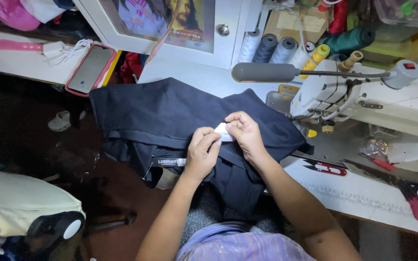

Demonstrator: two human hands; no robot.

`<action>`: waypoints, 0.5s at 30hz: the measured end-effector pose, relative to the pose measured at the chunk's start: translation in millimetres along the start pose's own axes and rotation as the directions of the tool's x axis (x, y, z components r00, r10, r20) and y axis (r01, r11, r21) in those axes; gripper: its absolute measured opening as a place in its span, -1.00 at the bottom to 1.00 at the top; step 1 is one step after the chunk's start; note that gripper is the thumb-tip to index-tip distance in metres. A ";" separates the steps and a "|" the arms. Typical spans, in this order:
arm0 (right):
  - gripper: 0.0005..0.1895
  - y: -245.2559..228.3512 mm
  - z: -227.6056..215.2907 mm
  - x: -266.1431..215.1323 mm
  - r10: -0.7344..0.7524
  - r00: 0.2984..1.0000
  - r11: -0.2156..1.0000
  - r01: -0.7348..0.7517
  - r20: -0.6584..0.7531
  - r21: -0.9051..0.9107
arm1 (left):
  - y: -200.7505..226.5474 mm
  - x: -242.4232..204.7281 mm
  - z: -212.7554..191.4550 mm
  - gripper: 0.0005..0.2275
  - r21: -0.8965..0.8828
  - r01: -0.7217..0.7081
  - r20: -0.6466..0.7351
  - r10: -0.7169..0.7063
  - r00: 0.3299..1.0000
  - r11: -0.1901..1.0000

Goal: Positioning and aligning a small white label on the waistband of a pair of pants in preparation for sewing.

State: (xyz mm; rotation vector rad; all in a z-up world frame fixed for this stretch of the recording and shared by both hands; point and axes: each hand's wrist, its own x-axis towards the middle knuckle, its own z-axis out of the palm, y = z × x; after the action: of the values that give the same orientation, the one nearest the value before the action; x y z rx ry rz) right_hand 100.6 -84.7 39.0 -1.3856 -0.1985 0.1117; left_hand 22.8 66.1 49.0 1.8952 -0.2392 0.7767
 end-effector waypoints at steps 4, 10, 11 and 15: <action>-0.83 -6.5 5.4 -5.2 -0.001 1.000 1.000 0.001 -0.025 0.011 | -3.9 -4.4 2.7 -0.86 0.019 -0.031 -0.006 0.032 0.999 0.999; -0.86 -2.1 3.4 -8.8 -0.010 1.000 1.000 0.010 -0.029 -0.008 | 1.3 -3.7 2.5 -0.84 0.031 -0.090 -0.008 0.090 0.996 0.995; -0.87 -1.9 1.5 -9.3 -0.026 0.999 0.999 0.025 -0.037 -0.030 | 2.4 -4.0 2.3 -0.84 0.019 -0.093 0.003 0.093 0.996 0.996; -0.87 2.2 2.5 -10.7 -0.029 0.999 0.999 0.028 -0.020 -0.031 | 2.4 -2.2 -0.3 -0.91 0.013 -0.088 -0.011 0.088 0.996 0.996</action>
State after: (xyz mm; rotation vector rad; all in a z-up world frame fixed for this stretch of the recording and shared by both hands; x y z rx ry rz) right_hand 89.7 -84.0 36.5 -1.4139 -0.2037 0.0709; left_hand 19.9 64.9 49.4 1.9011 -0.3127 0.8498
